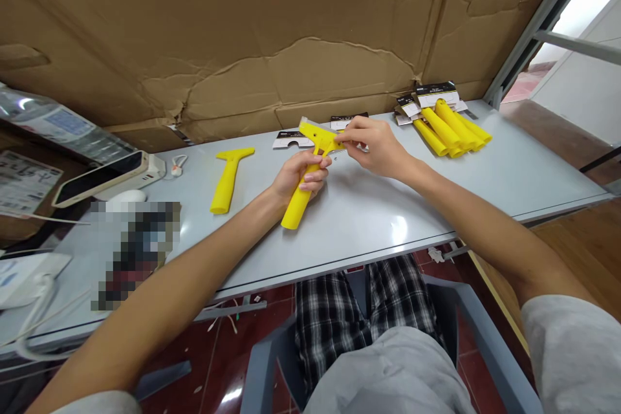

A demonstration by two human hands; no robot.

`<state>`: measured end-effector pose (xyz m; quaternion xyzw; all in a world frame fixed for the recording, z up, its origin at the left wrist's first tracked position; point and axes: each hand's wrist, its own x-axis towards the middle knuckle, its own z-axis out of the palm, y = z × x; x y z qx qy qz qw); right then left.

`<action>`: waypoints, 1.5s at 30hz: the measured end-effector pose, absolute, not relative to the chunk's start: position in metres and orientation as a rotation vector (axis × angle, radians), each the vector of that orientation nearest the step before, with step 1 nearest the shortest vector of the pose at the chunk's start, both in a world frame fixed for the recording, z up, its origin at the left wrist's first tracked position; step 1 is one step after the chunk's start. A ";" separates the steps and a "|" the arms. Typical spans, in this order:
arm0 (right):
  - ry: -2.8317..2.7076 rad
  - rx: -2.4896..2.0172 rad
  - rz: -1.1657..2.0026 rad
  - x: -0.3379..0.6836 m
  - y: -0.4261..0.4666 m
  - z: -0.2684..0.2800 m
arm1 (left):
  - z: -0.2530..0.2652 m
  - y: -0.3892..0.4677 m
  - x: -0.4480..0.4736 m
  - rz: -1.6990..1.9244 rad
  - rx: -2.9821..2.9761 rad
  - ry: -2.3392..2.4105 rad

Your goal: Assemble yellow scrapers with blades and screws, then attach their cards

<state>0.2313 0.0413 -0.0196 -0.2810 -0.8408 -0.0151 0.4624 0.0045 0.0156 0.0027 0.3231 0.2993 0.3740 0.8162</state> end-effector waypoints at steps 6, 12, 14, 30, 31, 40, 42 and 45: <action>-1.996 -0.729 0.155 0.231 0.038 -0.015 | 0.003 0.015 0.006 0.787 0.673 0.645; -1.940 -0.811 0.388 0.233 0.037 -0.010 | -0.002 0.017 0.003 0.778 0.792 0.611; -1.942 -0.858 0.445 0.233 0.036 -0.008 | -0.003 0.017 0.002 0.783 0.821 0.608; -1.673 -1.113 0.930 0.232 0.033 -0.001 | -0.003 0.017 0.000 0.765 1.085 0.698; -1.655 -1.098 0.965 0.233 0.033 -0.001 | -0.004 0.017 0.000 0.763 1.076 0.691; -1.737 -0.938 0.895 0.240 0.035 0.001 | -0.007 0.018 0.000 0.753 1.046 0.646; -1.757 -0.925 0.871 0.239 0.034 0.001 | -0.006 0.018 0.001 0.755 1.040 0.651; -1.749 -0.902 0.848 0.237 0.032 0.001 | -0.005 0.017 0.002 0.764 1.040 0.652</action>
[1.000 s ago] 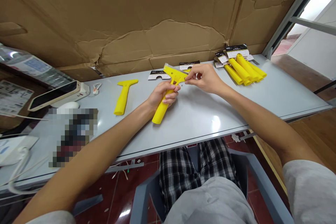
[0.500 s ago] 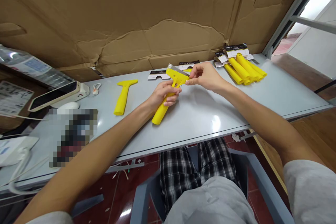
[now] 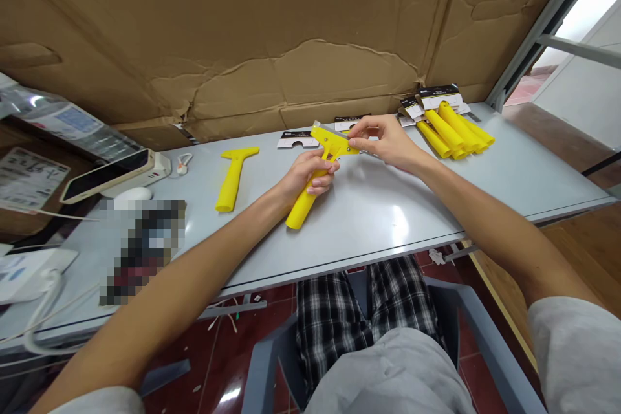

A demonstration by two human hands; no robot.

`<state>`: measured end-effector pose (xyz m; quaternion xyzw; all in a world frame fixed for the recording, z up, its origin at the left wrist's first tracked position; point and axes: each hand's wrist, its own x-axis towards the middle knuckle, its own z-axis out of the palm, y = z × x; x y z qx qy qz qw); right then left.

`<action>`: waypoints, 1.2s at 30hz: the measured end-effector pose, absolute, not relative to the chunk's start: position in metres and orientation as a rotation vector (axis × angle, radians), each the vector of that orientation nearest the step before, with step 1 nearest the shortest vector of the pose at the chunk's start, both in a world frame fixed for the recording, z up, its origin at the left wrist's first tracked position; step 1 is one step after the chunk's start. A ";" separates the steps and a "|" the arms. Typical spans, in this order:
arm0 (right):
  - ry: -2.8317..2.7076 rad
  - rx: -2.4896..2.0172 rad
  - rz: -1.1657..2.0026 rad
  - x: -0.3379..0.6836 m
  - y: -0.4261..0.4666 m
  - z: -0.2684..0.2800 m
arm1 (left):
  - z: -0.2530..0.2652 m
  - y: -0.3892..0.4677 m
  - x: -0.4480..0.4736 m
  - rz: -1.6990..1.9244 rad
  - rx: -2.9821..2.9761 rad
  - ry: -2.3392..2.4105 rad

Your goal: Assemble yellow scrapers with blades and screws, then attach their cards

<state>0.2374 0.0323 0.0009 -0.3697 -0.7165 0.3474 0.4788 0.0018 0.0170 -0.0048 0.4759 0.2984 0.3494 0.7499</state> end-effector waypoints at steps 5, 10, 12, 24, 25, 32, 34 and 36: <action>-1.755 -0.895 0.881 0.238 0.034 0.000 | -0.004 0.015 0.004 0.771 1.038 0.647; -1.772 -0.910 0.899 0.240 0.034 0.000 | -0.004 0.015 0.002 0.756 1.047 0.673; -1.769 -0.904 0.918 0.240 0.032 0.001 | -0.005 0.015 0.001 0.746 1.049 0.678; -1.570 -0.768 1.328 0.234 0.036 -0.005 | -0.012 0.025 -0.011 0.655 0.979 0.571; -1.550 -0.763 1.346 0.234 0.036 -0.005 | -0.011 0.026 -0.012 0.644 0.996 0.558; -1.692 -0.949 0.981 0.249 0.042 0.003 | -0.012 0.030 -0.016 0.642 0.976 0.528; -1.916 -1.153 0.648 0.259 0.044 0.007 | -0.012 0.030 -0.015 0.650 0.929 0.535; -2.108 -1.444 0.377 0.270 0.044 0.014 | -0.012 0.030 -0.012 0.681 0.876 0.546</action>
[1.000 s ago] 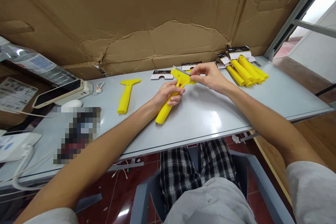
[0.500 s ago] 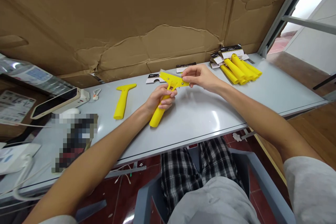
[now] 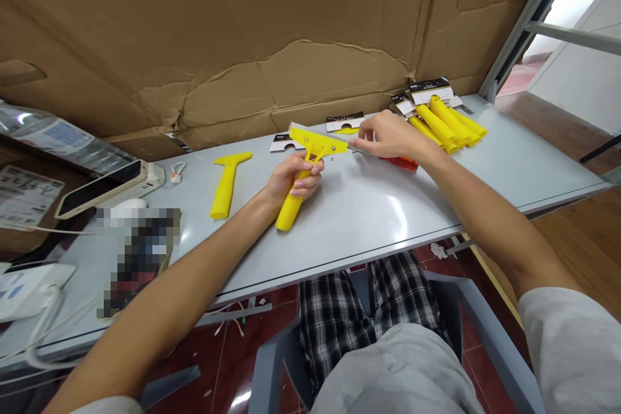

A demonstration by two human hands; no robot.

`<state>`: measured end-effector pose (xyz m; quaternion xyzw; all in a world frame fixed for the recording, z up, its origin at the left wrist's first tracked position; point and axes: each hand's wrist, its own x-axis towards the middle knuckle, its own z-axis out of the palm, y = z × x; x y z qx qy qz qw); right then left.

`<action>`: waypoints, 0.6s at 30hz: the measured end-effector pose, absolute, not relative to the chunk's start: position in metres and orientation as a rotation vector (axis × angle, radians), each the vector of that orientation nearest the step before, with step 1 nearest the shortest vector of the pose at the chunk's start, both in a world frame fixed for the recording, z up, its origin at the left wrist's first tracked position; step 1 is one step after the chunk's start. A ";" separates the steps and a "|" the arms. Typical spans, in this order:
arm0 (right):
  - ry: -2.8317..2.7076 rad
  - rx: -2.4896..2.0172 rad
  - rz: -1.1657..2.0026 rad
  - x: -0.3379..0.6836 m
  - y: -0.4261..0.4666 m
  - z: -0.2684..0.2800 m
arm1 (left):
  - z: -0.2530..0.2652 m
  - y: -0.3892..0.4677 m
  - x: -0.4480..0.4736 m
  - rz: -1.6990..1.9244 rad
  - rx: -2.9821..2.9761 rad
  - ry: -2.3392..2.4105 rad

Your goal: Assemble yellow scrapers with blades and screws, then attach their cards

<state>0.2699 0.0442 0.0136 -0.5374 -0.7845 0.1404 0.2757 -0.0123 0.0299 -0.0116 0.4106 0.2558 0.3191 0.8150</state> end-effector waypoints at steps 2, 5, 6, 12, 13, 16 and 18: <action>-2.254 -1.745 0.351 0.280 0.042 0.023 | -0.010 0.029 -0.009 0.740 0.799 0.575; -2.435 -2.040 0.545 0.289 0.037 0.036 | -0.006 0.028 -0.004 0.828 0.651 0.646; -2.458 -2.102 0.578 0.291 0.036 0.039 | -0.005 0.028 -0.003 0.844 0.609 0.670; -2.400 -2.019 0.718 0.311 0.039 0.044 | -0.004 0.027 0.002 0.896 0.512 0.716; -2.355 -1.918 0.715 0.318 0.040 0.045 | -0.004 0.027 0.002 0.910 0.508 0.708; -2.071 -1.531 0.559 0.336 0.042 0.050 | -0.005 0.027 0.002 0.936 0.489 0.690; -1.832 -1.271 0.407 0.339 0.043 0.053 | -0.004 0.027 0.003 0.928 0.465 0.704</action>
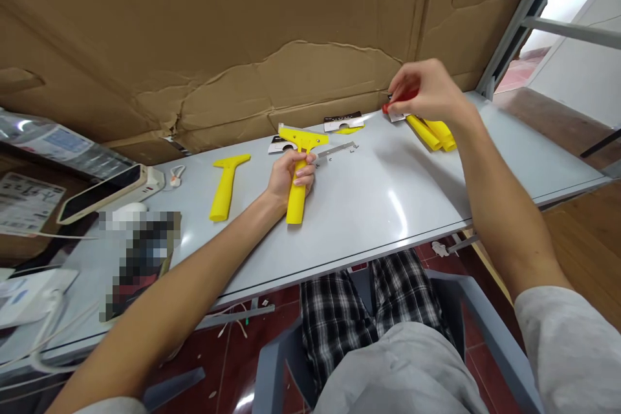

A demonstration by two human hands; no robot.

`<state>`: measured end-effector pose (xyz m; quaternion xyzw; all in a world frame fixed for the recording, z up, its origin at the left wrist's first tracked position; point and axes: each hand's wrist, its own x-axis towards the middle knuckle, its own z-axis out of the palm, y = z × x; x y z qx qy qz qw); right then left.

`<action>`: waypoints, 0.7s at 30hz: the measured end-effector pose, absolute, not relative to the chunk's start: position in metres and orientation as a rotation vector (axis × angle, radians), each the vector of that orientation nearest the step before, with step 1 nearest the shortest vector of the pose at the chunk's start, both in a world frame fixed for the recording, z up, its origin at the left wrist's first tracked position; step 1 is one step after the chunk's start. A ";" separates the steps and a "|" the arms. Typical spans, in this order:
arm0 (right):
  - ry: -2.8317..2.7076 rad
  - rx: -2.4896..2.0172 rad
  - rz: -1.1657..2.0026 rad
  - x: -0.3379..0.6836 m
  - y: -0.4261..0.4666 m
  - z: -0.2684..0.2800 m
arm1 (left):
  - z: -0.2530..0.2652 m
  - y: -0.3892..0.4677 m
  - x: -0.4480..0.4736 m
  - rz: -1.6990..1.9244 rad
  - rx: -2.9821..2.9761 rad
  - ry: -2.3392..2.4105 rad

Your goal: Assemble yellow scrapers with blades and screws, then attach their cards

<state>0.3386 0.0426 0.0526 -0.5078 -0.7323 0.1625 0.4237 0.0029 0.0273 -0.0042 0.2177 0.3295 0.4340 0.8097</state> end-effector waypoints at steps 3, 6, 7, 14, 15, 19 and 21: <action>-1.543 -0.981 0.321 0.329 0.041 0.056 | -0.003 0.026 0.004 0.919 0.434 0.728; -1.420 -0.842 0.368 0.316 0.039 0.060 | -0.002 0.026 0.004 0.938 0.421 0.728; -1.391 -0.809 0.374 0.314 0.039 0.061 | -0.002 0.026 0.004 0.945 0.420 0.725; -1.191 -0.639 0.297 0.306 0.042 0.064 | -0.008 0.028 0.004 0.992 0.444 0.678; -1.216 -0.650 0.280 0.304 0.041 0.063 | -0.008 0.028 0.004 0.985 0.442 0.680; -1.293 -0.682 0.305 0.293 0.039 0.058 | -0.006 0.027 0.004 0.967 0.409 0.697; -1.326 -0.714 0.347 0.289 0.038 0.055 | -0.005 0.026 0.004 0.961 0.404 0.700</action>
